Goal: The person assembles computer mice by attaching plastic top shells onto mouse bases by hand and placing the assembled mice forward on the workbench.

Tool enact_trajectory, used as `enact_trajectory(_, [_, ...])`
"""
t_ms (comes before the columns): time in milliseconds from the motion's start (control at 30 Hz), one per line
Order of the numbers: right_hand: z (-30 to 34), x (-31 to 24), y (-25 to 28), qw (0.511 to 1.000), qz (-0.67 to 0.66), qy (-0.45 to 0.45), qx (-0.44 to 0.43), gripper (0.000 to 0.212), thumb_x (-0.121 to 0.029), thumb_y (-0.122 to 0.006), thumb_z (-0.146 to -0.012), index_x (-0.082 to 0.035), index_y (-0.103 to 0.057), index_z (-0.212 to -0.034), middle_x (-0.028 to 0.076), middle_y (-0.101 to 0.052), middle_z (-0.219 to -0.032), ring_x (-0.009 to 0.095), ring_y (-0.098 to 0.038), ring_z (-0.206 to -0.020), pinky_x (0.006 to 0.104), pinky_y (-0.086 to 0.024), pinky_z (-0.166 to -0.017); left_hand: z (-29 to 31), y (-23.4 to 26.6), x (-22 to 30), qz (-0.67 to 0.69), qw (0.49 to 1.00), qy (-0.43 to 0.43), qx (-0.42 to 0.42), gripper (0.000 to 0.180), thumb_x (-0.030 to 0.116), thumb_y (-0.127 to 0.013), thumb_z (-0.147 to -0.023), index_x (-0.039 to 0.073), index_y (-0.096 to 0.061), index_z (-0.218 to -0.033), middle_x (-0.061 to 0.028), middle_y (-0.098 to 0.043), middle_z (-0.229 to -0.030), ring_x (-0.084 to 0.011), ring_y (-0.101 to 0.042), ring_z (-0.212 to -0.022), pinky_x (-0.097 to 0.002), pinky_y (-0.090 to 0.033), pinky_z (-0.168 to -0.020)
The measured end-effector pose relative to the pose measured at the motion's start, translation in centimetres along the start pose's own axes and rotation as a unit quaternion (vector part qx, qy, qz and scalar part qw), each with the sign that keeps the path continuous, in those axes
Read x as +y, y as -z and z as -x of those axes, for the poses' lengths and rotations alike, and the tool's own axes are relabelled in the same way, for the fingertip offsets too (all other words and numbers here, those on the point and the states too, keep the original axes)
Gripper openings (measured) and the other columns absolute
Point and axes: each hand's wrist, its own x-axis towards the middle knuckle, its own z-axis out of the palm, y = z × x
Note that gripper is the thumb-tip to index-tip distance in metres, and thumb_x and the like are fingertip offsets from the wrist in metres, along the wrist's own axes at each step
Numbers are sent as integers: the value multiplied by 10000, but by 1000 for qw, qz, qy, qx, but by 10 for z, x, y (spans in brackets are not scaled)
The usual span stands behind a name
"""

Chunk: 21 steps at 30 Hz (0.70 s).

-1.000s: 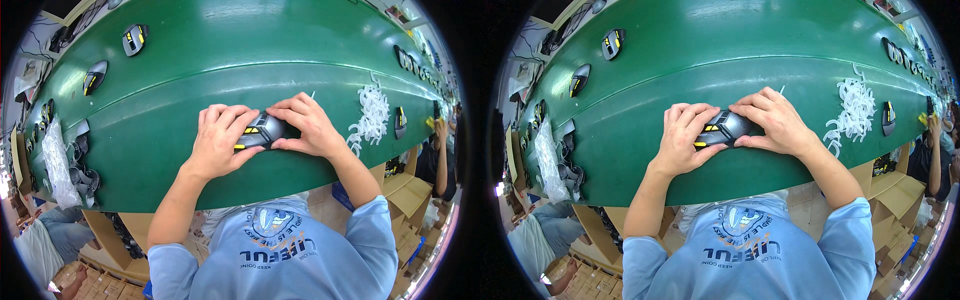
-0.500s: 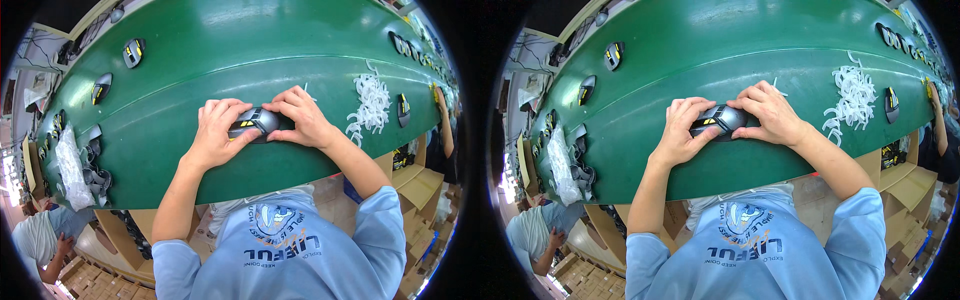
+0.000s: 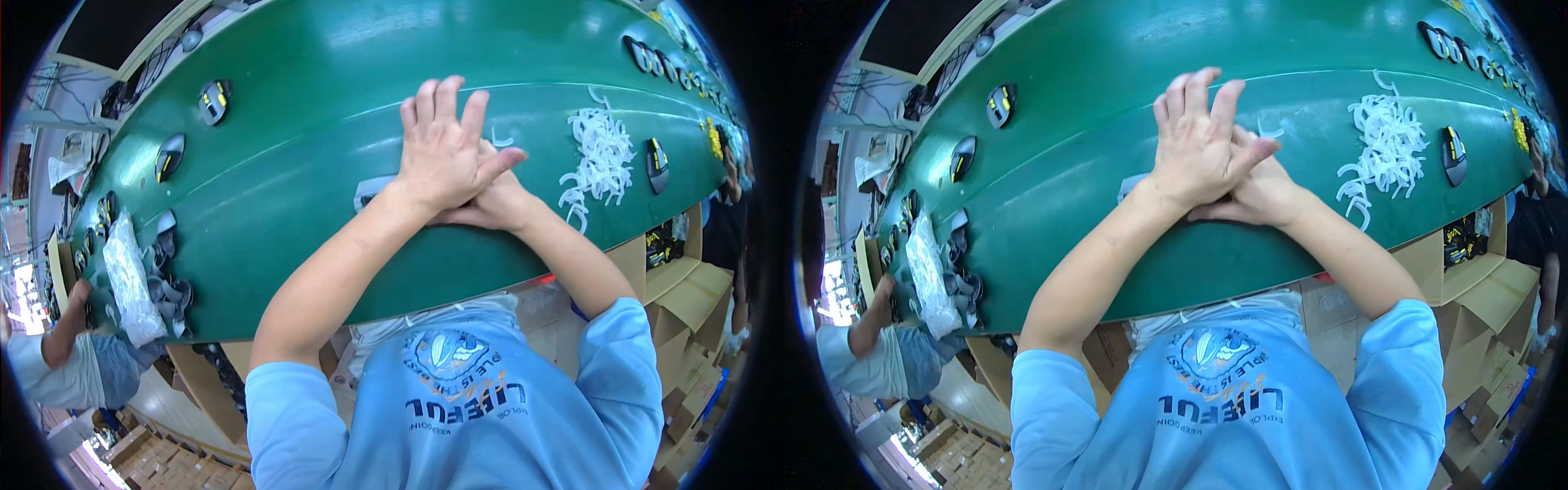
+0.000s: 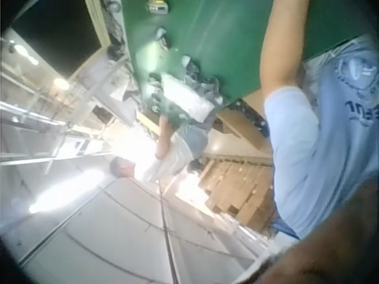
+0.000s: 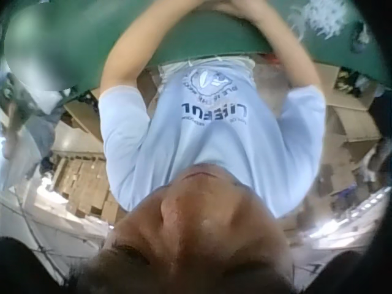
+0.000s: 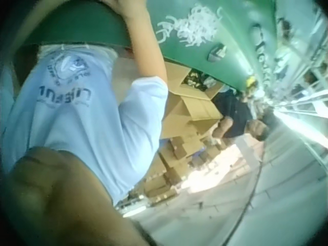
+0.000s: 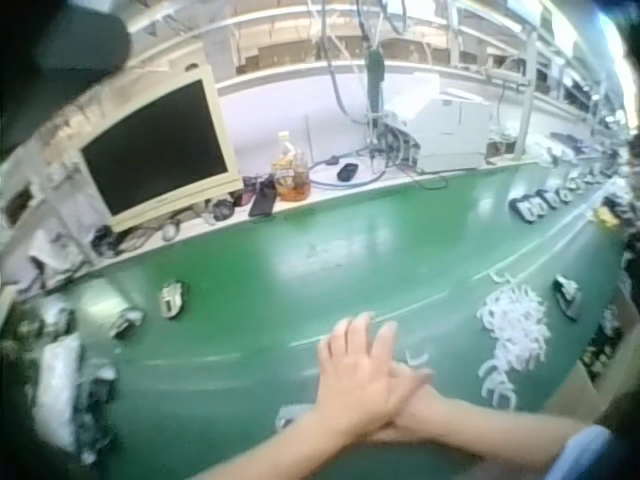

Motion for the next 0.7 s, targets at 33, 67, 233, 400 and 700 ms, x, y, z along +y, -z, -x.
enact_trajectory(33, [-3,3,8,1000,-3,9,-2,883,-501,-951,-786,-58,-623,-1476,213,-578,-1514,440,-518,-1392,563,-415,-1172,-10,7,2,-10,1000,-8,28,853,677,-724,-931,17,-600,-1457,-265,-559,-1465,-477,-475,-1366,-611,-357,-1151])
enact_trajectory(67, [-7,6,15,1000,-5,19,-4,848,-537,-937,-784,-65,-646,-1425,206,-656,-1401,424,-582,-1300,554,-460,-1102,-15,21,-3,-14,999,-11,32,853,677,-724,-931,17,-600,-1457,-265,-559,-1465,-477,-475,-1366,-611,-357,-1151])
enact_trajectory(233, [5,-9,27,997,62,-16,-37,759,-553,-895,-783,-172,-688,-1406,111,-743,-1198,347,-682,-1166,517,-505,-985,46,105,-11,0,972,23,-235,1107,635,-918,-703,28,-547,-1551,-231,-543,-1549,-466,-473,-1454,-582,-337,-1228])
enact_trajectory(400, [-25,-10,-35,993,-68,70,61,532,-551,-819,-894,-184,-804,-1279,22,-747,-1211,302,-608,-1087,472,-471,-887,127,114,-48,-25,977,90,-193,789,383,-923,-792,14,-613,-1416,-237,-567,-1525,-471,-482,-1421,-599,-357,-1197])
enact_trajectory(700, [1,-13,-18,992,-12,107,63,548,-433,-856,-868,-271,-739,-1378,63,-667,-1249,316,-602,-1100,493,-481,-876,92,99,-38,10,980,-22,-198,677,416,-866,-890,-15,-651,-1366,-268,-639,-1405,-484,-552,-1322,-589,-408,-1158])
